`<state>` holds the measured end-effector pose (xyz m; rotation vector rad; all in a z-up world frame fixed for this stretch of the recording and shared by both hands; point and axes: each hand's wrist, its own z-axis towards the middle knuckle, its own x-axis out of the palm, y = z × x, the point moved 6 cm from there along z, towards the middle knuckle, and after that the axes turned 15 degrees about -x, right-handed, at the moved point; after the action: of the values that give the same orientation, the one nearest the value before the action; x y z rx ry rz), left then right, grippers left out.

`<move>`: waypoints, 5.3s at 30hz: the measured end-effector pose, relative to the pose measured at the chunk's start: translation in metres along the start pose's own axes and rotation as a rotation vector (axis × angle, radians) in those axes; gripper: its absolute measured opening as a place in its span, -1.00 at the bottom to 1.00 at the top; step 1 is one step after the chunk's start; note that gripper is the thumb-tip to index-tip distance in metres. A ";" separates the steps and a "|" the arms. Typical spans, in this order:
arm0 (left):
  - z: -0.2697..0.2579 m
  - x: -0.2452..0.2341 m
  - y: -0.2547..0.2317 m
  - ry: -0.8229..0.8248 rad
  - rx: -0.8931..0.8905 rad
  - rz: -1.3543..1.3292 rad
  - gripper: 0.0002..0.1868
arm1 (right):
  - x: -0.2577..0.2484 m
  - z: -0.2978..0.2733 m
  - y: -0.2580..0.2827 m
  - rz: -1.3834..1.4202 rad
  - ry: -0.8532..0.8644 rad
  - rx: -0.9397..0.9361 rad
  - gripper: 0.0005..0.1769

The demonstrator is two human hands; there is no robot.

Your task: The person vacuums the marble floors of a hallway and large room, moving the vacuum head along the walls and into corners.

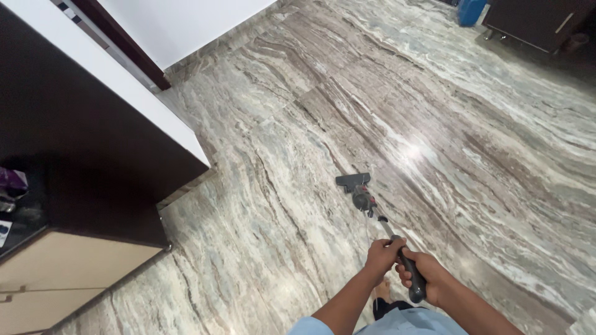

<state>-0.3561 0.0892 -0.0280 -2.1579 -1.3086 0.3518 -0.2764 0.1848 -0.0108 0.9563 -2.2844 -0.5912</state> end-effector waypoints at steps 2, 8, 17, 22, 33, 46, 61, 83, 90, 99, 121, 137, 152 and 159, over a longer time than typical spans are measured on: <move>0.009 0.000 -0.011 0.003 0.008 -0.027 -0.54 | 0.001 0.008 0.010 -0.001 -0.005 0.009 -0.62; 0.037 0.000 -0.034 -0.025 0.015 -0.069 -0.54 | 0.007 0.035 0.038 -0.012 0.005 -0.008 -0.63; 0.055 -0.024 -0.080 -0.089 0.046 -0.072 -0.51 | 0.041 0.072 0.065 0.090 0.049 -0.020 -0.60; 0.062 -0.036 -0.106 -0.090 0.014 -0.062 -0.54 | 0.058 0.084 0.086 0.084 -0.004 -0.024 -0.59; 0.114 -0.070 -0.176 -0.034 0.041 0.029 -0.52 | 0.097 0.146 0.128 0.152 -0.026 -0.038 -0.58; 0.184 -0.103 -0.240 0.024 0.086 0.087 -0.48 | 0.144 0.209 0.175 0.230 -0.044 -0.090 -0.56; 0.237 -0.106 -0.325 0.014 0.035 0.068 -0.53 | 0.168 0.257 0.257 0.176 -0.133 -0.088 -0.65; 0.313 -0.105 -0.465 -0.012 -0.068 0.111 -0.63 | 0.200 0.361 0.369 0.405 -0.098 -0.050 -0.67; 0.349 -0.095 -0.480 0.057 -0.079 -0.043 -0.62 | 0.196 0.389 0.393 0.338 -0.154 -0.021 -0.65; 0.405 -0.106 -0.537 0.051 -0.013 0.123 -0.53 | 0.207 0.450 0.433 0.336 -0.110 -0.084 -0.62; 0.487 -0.105 -0.662 0.151 -0.031 0.216 -0.53 | 0.226 0.541 0.537 0.337 -0.173 -0.050 -0.55; 0.573 -0.075 -0.756 0.090 -0.028 0.268 -0.55 | 0.213 0.599 0.646 0.306 -0.149 -0.062 -0.56; 0.608 -0.057 -0.837 0.150 -0.073 0.061 -0.62 | 0.231 0.663 0.719 0.547 -0.168 -0.135 -0.65; 0.648 -0.055 -0.856 0.167 -0.030 0.181 -0.58 | 0.226 0.687 0.744 0.403 -0.190 -0.080 -0.61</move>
<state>-1.3219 0.5604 -0.0304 -2.2837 -1.0360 0.2187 -1.2219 0.6117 0.0064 0.3942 -2.5048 -0.6103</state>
